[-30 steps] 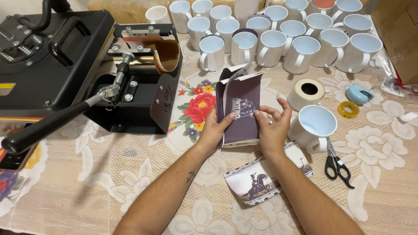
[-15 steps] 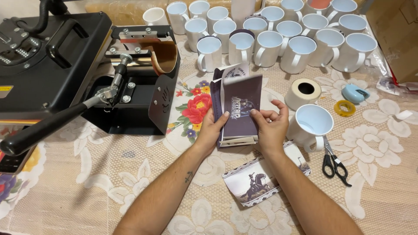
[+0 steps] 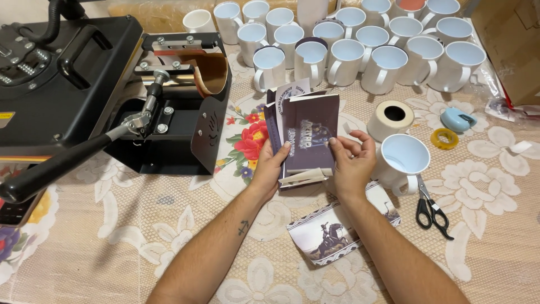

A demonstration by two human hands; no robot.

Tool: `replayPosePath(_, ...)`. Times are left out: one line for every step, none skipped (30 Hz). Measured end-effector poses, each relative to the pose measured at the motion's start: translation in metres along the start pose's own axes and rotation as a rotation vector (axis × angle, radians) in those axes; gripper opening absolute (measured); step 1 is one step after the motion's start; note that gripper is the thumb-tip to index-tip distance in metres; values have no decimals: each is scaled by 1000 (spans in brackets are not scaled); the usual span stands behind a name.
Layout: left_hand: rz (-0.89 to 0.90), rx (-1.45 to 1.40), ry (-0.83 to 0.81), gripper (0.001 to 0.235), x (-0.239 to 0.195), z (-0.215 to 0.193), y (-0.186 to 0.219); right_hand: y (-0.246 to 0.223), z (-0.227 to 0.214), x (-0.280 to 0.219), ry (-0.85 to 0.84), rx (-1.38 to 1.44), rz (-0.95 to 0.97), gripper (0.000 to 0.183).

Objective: Preparing ceramic mugs for sublimation printing by cutting heat-resistant tape and securing design papers to the mugs.

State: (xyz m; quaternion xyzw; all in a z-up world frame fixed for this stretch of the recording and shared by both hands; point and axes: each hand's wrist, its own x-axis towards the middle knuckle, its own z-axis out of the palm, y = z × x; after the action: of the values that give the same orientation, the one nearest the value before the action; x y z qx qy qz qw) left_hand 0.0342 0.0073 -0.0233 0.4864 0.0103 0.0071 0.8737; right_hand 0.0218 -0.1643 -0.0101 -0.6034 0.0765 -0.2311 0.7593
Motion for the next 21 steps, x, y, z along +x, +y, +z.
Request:
replayPosePath(25, 11, 20, 26, 2, -1, -2, -3, 1, 0, 21, -15, -59, 43)
replayPosePath(26, 10, 20, 26, 3, -2, 0, -7, 2, 1, 20, -15, -59, 43)
replayPosePath(46, 27, 23, 27, 3, -3, 2, -12, 2, 1, 39, 14, -106, 45)
replayPosePath(66, 44, 25, 27, 3, -3, 4, -17, 2, 1, 57, 42, -152, 47)
replayPosePath(62, 46, 23, 27, 3, -4, 14, -29, 0, 5, 62, 42, -150, 47)
replayPosePath(73, 55, 5, 31, 2, -4, 24, -41, -3, 8, 76, 67, -229, 48)
replayPosePath(83, 65, -19, 34, 4, -3, 34, -54, -6, 13, 96, 93, -312, 50)
replayPosePath(79, 68, -28, 34, 1, -2, 49, -79, -14, 13, 105, 93, -314, 50)
replayPosePath(-5, 212, -199, 47, -2, -1, 63, -103, -22, 11, 96, 206, -413, 46)
replayPosePath(-90, 356, -370, 60, -5, 0, 78, -128, -30, 10, 86, 319, -512, 44)
replayPosePath(-95, 359, -382, 60, -19, 13, 87, -138, -47, 17, 99, 318, -516, 44)
replayPosePath(-196, 519, -549, 81, -33, 26, 97, -148, -64, 24, 44, 270, -705, 32)
replayPosePath(-300, 677, -715, 105, -49, 39, 106, -158, -82, 30, -4, 224, -893, 20)
replayPosePath(-307, 680, -725, 105, -57, 50, 99, -162, -95, 22, 8, 218, -893, 20)
replayPosePath(-329, 833, -804, 91, -66, 61, 93, -166, -108, 15, 30, 194, -744, 22)
replayPosePath(-349, 987, -882, 79, -75, 72, 86, -171, -120, 7, 57, 172, -596, 28)
replayPosePath(-344, 987, -891, 79, -73, 66, 69, -169, -127, -2, 62, 169, -604, 28)
replayPosePath(-328, 1070, -926, 85, -71, 60, 52, -168, -134, -10, 62, 131, -501, 33)
replayPosePath(-318, 1151, -961, 94, -70, 54, 33, -166, -141, -20, 67, 93, -392, 41)
replayPosePath(-318, 1148, -971, 94, -80, 66, 45, -162, -147, -33, 74, 87, -395, 41)
replayPosePath(-290, 1308, -887, 98, -88, 78, 57, -158, -153, -44, 89, 40, -133, 47)
